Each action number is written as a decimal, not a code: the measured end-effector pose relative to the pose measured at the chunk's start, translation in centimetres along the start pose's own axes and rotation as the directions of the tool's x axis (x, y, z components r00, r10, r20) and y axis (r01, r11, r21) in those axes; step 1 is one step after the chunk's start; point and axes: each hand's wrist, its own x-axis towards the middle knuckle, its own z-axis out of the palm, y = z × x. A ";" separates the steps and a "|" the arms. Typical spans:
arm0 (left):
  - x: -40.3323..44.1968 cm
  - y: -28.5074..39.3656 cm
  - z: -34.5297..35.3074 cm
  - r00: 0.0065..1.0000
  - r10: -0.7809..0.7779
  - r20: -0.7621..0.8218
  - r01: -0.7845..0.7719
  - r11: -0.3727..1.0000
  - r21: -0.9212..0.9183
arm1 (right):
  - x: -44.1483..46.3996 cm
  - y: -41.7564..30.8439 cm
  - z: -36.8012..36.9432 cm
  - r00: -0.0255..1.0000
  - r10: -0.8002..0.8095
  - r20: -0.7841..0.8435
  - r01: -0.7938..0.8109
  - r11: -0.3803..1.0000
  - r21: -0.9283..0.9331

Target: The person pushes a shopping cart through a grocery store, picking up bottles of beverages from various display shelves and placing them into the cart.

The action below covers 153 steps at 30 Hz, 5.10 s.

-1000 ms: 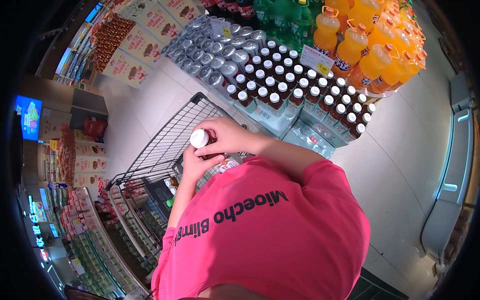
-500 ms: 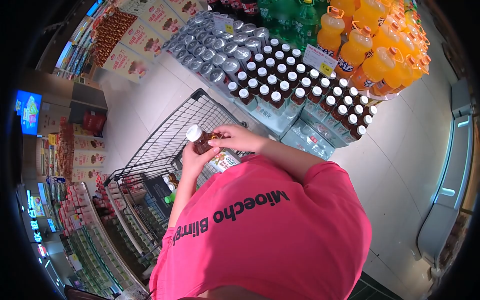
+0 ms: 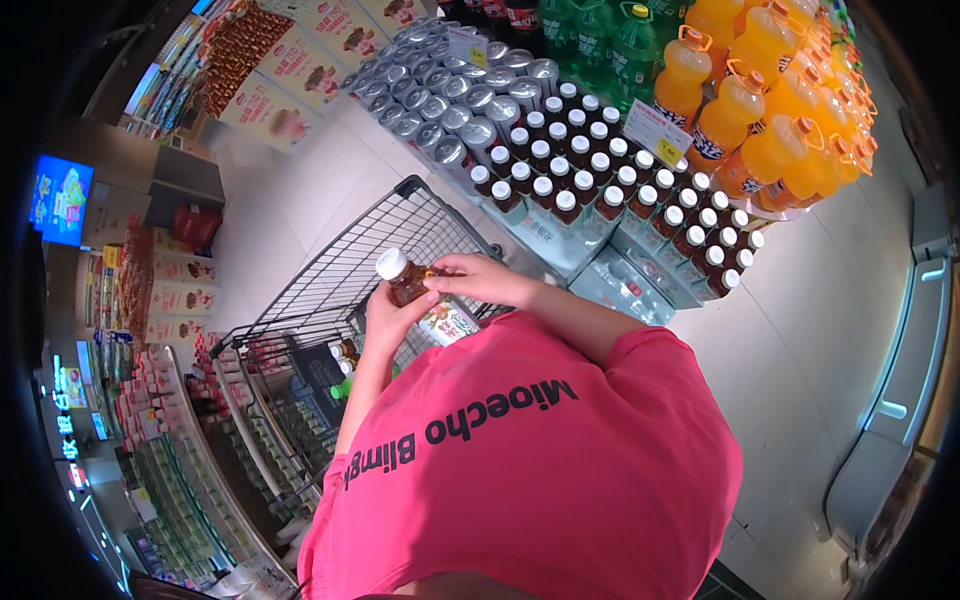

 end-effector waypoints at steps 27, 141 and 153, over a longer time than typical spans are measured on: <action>1.3 -0.4 2.7 0.977 -0.120 -0.175 0.098 0.986 -0.133 | -1.7 7.7 -20.8 0.651 -0.054 -0.757 -0.752 0.094 -0.653; -8.3 1.6 5.4 0.922 0.047 -0.385 0.005 0.991 0.134 | 1.7 -8.9 -1.4 0.726 -0.005 0.688 0.494 0.700 -0.516; -6.6 -8.1 -6.9 0.839 -0.224 -0.496 0.007 0.916 -0.402 | 8.7 -4.2 3.8 0.830 -0.050 0.555 0.445 0.659 -0.607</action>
